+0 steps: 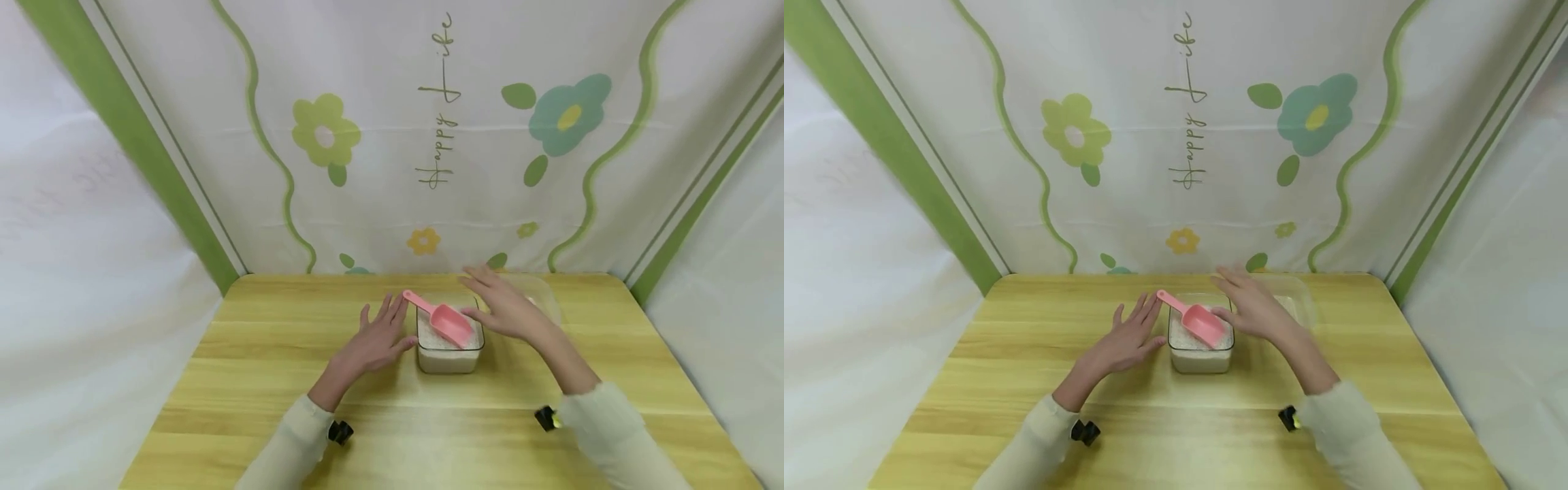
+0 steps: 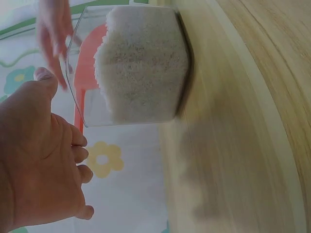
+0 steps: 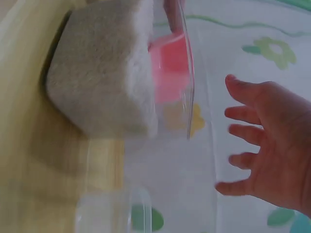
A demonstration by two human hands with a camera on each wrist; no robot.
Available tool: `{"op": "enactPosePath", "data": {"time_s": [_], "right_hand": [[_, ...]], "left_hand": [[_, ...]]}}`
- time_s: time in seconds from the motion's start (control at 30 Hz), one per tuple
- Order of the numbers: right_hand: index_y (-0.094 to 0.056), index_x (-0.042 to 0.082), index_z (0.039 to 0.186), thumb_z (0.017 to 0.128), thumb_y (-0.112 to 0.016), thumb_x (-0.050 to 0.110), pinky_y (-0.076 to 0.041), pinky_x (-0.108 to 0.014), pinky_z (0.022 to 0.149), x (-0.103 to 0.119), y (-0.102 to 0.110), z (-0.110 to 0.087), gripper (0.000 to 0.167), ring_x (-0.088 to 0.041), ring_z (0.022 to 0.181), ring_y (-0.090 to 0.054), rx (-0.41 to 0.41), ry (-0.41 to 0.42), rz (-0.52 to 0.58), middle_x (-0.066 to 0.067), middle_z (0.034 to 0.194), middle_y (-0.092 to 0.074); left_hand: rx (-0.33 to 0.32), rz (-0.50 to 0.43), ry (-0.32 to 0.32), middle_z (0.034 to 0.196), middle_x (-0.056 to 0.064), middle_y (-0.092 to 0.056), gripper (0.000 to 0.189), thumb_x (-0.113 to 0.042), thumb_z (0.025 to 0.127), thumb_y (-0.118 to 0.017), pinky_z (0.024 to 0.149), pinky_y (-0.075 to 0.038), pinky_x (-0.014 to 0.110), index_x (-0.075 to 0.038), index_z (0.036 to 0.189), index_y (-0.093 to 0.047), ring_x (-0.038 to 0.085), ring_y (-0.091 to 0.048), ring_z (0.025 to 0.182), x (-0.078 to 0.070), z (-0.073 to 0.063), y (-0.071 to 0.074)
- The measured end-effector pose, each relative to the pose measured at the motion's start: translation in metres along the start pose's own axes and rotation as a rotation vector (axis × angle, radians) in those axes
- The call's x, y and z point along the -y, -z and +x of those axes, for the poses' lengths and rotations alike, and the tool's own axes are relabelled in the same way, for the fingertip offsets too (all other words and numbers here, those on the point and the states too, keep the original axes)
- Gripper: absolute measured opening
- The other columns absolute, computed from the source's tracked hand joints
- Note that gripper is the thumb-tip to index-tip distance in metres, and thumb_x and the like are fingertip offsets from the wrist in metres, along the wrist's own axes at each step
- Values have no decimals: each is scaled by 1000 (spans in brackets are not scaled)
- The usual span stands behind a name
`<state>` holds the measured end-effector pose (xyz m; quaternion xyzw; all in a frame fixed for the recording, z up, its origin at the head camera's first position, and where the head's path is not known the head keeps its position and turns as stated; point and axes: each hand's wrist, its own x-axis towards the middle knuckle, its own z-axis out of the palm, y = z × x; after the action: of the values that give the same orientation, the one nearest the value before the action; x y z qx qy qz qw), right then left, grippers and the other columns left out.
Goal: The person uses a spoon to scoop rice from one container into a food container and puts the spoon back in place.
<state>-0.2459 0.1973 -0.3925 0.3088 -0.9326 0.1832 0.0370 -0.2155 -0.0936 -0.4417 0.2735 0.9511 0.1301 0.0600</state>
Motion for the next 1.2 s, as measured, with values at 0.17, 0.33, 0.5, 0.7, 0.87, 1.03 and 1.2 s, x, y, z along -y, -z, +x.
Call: {"op": "enactPosePath", "data": {"time_s": [0.17, 0.33, 0.5, 0.7, 0.87, 1.03, 1.2], "right_hand": [[-49, 4, 147, 99, -61, 35, -38, -56, 112, 18, -2, 60, 58, -40, 139, -46, 231, 100, 53, -19, 150, -50], [-62, 2, 132, 100, -61, 23, -52, -48, 97, 25, -6, 90, 39, -34, 115, -65, 343, 184, 69, -16, 127, -67], [-70, 6, 114, 98, -63, 18, -56, -43, 89, 26, -7, 95, 21, -28, 102, -68, 329, 129, 122, -11, 109, -72], [-71, 7, 110, 94, -68, 17, -55, -36, 80, 22, -10, 98, 19, -20, 90, -66, 300, 102, 159, -8, 101, -72], [-72, 6, 99, 91, -70, 17, -48, -28, 65, 23, -12, 96, 13, -12, 69, -56, 306, 36, 176, -7, 95, -71], [-70, 5, 96, 91, -71, 16, -44, -26, 62, 22, -12, 95, 13, -11, 65, -52, 305, -25, 178, -7, 90, -69], [-69, 5, 93, 91, -70, 17, -47, -27, 65, 18, -11, 94, 12, -13, 69, -55, 277, -42, 183, -6, 89, -69]], "left_hand": [[-25, 9, -6, 170, 7, 3, 82, -59, 104, -29, 117, -5, 71, -11, 161, 4, 28, 7, 157, 3, 3, 2], [1, 10, -28, 170, 5, 8, 84, -65, 102, -24, 116, -6, 72, -13, 160, 8, 28, 9, 156, 0, 6, 1], [6, 17, -27, 169, 2, 10, 85, -66, 102, -24, 117, -5, 71, -14, 160, 9, 27, 10, 156, -3, 10, 3], [10, 24, -11, 169, 0, 11, 82, -61, 104, -29, 118, -6, 70, -14, 160, 8, 25, 10, 156, -3, 11, 5], [12, 22, -10, 170, 2, 8, 82, -61, 104, -29, 117, -7, 71, -14, 161, 9, 25, 8, 156, -2, 10, 3], [15, 29, -12, 170, -1, 10, 83, -64, 103, -25, 117, -7, 71, -15, 161, 8, 24, 8, 157, -2, 10, 0], [19, 52, -30, 170, 4, 6, 83, -63, 103, -24, 118, -10, 69, -10, 161, 2, 27, 3, 157, -4, 9, 1]]}}
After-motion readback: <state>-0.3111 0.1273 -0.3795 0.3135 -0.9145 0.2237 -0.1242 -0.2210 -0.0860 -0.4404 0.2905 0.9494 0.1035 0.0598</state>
